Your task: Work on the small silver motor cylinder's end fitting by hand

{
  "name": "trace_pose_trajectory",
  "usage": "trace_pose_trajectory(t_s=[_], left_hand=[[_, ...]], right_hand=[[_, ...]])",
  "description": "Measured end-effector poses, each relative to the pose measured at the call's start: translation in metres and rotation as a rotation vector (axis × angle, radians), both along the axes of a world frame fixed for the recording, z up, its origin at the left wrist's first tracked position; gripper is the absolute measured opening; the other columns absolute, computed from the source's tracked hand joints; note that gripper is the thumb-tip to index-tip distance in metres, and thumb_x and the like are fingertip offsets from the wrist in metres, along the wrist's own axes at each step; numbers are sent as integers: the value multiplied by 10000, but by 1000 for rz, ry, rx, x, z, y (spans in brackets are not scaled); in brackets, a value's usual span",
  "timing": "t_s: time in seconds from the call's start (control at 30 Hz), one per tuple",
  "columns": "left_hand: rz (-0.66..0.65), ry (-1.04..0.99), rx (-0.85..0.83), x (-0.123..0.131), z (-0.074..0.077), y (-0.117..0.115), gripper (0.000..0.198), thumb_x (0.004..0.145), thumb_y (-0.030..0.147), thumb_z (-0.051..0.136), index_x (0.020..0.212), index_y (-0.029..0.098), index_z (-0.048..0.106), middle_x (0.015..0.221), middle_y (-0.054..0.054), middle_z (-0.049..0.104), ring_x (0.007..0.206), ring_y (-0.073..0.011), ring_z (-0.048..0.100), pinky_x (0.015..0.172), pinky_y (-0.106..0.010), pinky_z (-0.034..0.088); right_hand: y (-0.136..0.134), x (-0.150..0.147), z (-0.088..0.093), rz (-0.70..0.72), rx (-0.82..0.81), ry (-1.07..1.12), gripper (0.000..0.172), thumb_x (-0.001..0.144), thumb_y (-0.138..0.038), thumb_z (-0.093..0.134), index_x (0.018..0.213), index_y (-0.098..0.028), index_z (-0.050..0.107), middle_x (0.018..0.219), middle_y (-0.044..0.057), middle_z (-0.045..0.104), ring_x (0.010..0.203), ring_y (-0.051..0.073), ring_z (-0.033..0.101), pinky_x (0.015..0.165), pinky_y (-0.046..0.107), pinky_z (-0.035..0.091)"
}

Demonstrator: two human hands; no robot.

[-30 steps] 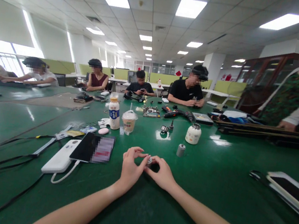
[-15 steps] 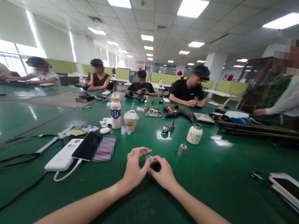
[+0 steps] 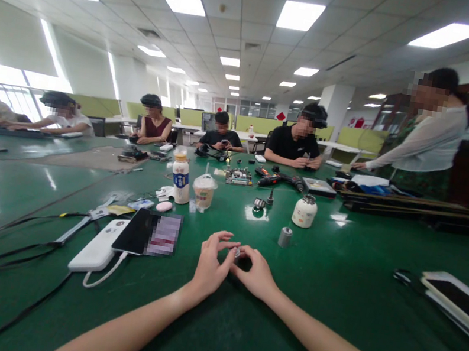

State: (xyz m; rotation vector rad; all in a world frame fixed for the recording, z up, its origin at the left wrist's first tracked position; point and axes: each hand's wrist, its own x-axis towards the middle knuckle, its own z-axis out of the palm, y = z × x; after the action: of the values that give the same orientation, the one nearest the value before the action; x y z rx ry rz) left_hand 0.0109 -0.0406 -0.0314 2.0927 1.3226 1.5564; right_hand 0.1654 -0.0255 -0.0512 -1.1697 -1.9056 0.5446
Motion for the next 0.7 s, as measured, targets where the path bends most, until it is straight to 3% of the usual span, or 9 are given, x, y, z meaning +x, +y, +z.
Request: trace_pose_trajectory(t_s=[0.23, 0.43, 0.6, 0.7], left_hand=[[88, -26, 17, 1, 1, 2, 68, 856, 231, 640, 913, 211, 670, 1081, -76, 680, 1075, -253, 617, 942, -404, 429], [216, -28, -23, -11, 3, 14, 75, 858, 233, 646, 931, 215, 643, 1041, -66, 726, 1078, -266, 618, 978, -444, 385], [190, 23, -128, -22, -10, 23, 241, 725, 138, 753, 903, 241, 628, 715, 12, 766, 947, -284, 680, 872, -429, 448], [208, 0, -126, -22, -11, 25, 242, 734, 146, 751, 912, 244, 621, 722, 20, 765, 916, -267, 700, 859, -410, 464]], right_hand=[[-2, -1, 4, 3, -12, 1, 239, 765, -294, 732, 985, -236, 658, 911, 17, 704, 891, 210, 619, 814, 337, 476], [-5, -2, 7, -11, -24, 0, 265, 762, -326, 750, 994, -228, 668, 909, 25, 704, 894, 216, 621, 818, 338, 473], [-6, -3, 9, -10, -23, -6, 262, 770, -346, 746, 989, -224, 669, 920, 29, 708, 897, 216, 621, 820, 336, 471], [-6, -2, 9, -11, -22, -9, 260, 770, -344, 746, 989, -226, 668, 919, 29, 709, 897, 215, 623, 821, 334, 469]])
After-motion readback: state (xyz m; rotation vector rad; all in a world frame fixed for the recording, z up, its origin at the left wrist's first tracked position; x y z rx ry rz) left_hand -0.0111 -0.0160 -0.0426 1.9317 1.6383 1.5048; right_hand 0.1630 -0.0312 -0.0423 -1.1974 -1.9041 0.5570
